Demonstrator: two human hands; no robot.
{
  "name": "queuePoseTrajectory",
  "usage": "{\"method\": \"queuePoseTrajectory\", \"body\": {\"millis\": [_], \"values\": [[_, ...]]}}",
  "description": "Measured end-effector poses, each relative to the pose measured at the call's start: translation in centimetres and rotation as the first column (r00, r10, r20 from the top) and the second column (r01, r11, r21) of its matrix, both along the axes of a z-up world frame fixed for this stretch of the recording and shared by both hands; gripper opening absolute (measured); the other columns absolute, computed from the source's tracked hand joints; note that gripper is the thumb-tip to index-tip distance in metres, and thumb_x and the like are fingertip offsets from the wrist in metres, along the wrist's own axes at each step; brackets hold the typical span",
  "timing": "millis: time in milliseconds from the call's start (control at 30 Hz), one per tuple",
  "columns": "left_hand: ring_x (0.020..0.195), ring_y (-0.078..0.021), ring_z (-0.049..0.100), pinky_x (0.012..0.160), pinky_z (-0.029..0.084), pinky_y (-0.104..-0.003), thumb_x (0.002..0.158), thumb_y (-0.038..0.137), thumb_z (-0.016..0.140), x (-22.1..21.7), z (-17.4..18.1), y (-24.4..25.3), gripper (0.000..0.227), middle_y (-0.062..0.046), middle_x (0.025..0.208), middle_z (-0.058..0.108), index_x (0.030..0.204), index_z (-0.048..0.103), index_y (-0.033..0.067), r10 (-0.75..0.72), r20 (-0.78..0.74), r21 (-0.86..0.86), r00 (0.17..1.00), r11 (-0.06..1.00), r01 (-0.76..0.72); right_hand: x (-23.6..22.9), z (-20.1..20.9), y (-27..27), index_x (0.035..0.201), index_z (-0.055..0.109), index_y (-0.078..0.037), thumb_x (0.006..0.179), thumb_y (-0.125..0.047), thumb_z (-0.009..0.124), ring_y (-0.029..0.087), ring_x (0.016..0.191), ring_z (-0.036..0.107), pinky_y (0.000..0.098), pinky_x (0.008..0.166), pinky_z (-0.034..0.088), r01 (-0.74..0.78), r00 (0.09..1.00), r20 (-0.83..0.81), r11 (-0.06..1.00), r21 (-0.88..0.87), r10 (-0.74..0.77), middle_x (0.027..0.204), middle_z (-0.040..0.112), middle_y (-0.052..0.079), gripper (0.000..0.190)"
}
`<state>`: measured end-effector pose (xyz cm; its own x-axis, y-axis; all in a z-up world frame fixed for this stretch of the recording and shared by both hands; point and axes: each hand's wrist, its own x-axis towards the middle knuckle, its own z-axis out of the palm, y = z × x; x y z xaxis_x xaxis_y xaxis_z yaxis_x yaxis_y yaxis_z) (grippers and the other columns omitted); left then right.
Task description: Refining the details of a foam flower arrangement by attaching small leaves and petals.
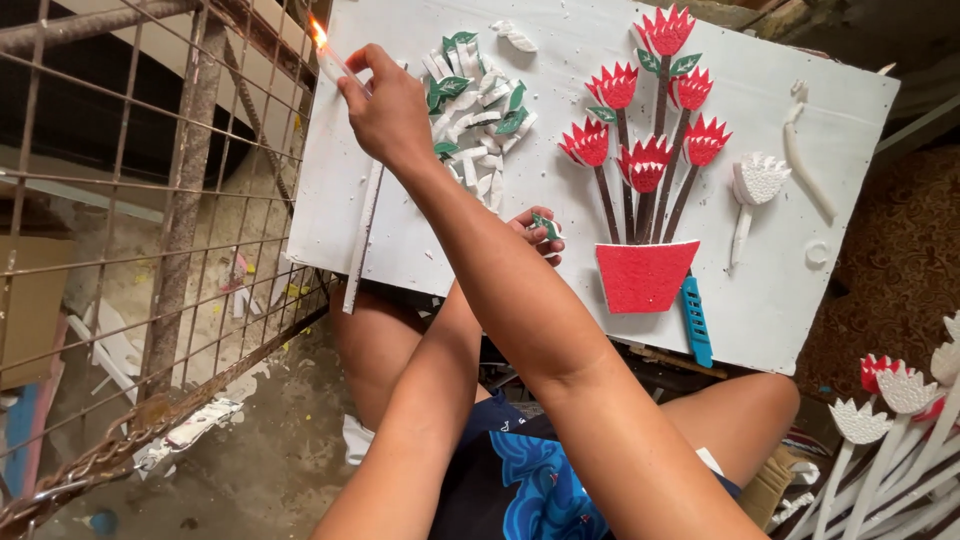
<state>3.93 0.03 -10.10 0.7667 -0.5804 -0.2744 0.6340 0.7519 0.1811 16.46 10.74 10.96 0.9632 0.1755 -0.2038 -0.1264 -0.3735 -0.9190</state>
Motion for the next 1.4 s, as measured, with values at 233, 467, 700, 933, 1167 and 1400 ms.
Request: {"method": "queuePoseTrajectory", "body": {"millis": [233, 467, 700, 933, 1167, 1400], "values": [[0.096, -0.0258, 0.067, 0.084, 0.058, -0.042, 0.089, 0.013, 0.083, 0.1, 1.9, 0.7, 0.029, -0.008, 0.11, 0.067, 0.109, 0.062, 0.0145, -0.056, 0.004, 0.005, 0.998, 0.998, 0.056, -3.6, 1.4, -5.9, 0.108, 0.071, -0.015, 0.098, -0.03, 0.053, 0.013, 0.073, 0.061, 0.0317, 0.064, 0.046, -0.026, 0.985, 0.174, 0.991, 0.129, 0.003, 0.09, 0.075, -0.001, 0.026], [0.096, -0.0265, 0.074, 0.085, 0.063, -0.044, 0.096, 0.015, 0.072, -0.2, 0.3, 0.5, 0.017, -0.01, 0.103, 0.071, 0.11, 0.062, 0.0159, -0.025, 0.038, -0.005, 0.999, 1.0, 0.026, -12.2, 1.1, -22.8, 0.119, 0.073, -0.009, 0.103, -0.011, 0.064, 0.023, 0.077, 0.065, 0.041, 0.075, 0.057, 0.142, 0.953, 0.26, 0.988, 0.066, -0.154, 0.085, 0.069, 0.015, 0.018], [0.093, -0.026, 0.078, 0.081, 0.065, -0.04, 0.099, 0.009, 0.067, -0.7, 1.6, 0.4, 0.012, -0.007, 0.102, 0.077, 0.105, 0.059, 0.0153, -0.021, 0.059, 0.019, 0.998, 1.0, 0.02, -16.9, -3.7, -28.9, 0.108, 0.08, -0.025, 0.098, -0.026, 0.076, 0.018, 0.065, 0.063, 0.0324, 0.061, 0.053, 0.263, 0.947, 0.243, 0.94, -0.218, -0.209, 0.081, 0.076, 0.01, 0.011], [0.094, -0.0258, 0.078, 0.08, 0.064, -0.04, 0.1, 0.008, 0.066, -0.6, 1.1, 0.3, 0.012, -0.005, 0.104, 0.078, 0.105, 0.059, 0.0161, -0.017, 0.066, 0.015, 0.998, 1.0, 0.016, -17.0, -3.9, -27.5, 0.106, 0.081, -0.024, 0.096, -0.025, 0.077, 0.024, 0.067, 0.069, 0.0356, 0.061, 0.056, 0.254, 0.946, 0.254, 0.948, -0.19, -0.202, 0.079, 0.074, 0.013, 0.011], [0.089, -0.0218, 0.076, 0.078, 0.063, -0.036, 0.099, 0.009, 0.068, -0.7, 1.8, 0.3, 0.013, -0.003, 0.096, 0.074, 0.103, 0.059, 0.0176, -0.017, 0.074, 0.037, 0.997, 0.999, 0.014, -16.9, -4.2, -27.2, 0.102, 0.081, -0.02, 0.094, -0.024, 0.08, 0.025, 0.063, 0.067, 0.0342, 0.06, 0.055, 0.273, 0.907, 0.394, 0.922, -0.277, -0.15, 0.073, 0.07, 0.008, 0.009], [0.086, -0.0186, 0.073, 0.077, 0.063, -0.034, 0.099, 0.01, 0.069, -0.7, 3.1, 0.4, 0.013, -0.005, 0.093, 0.071, 0.103, 0.059, 0.0174, -0.019, 0.083, 0.041, 0.996, 0.999, 0.016, -17.0, -3.7, -27.0, 0.101, 0.08, -0.024, 0.092, -0.028, 0.08, 0.023, 0.061, 0.066, 0.0394, 0.059, 0.055, 0.347, 0.86, 0.503, 0.822, -0.452, -0.086, 0.073, 0.062, 0.001, 0.01]]}}
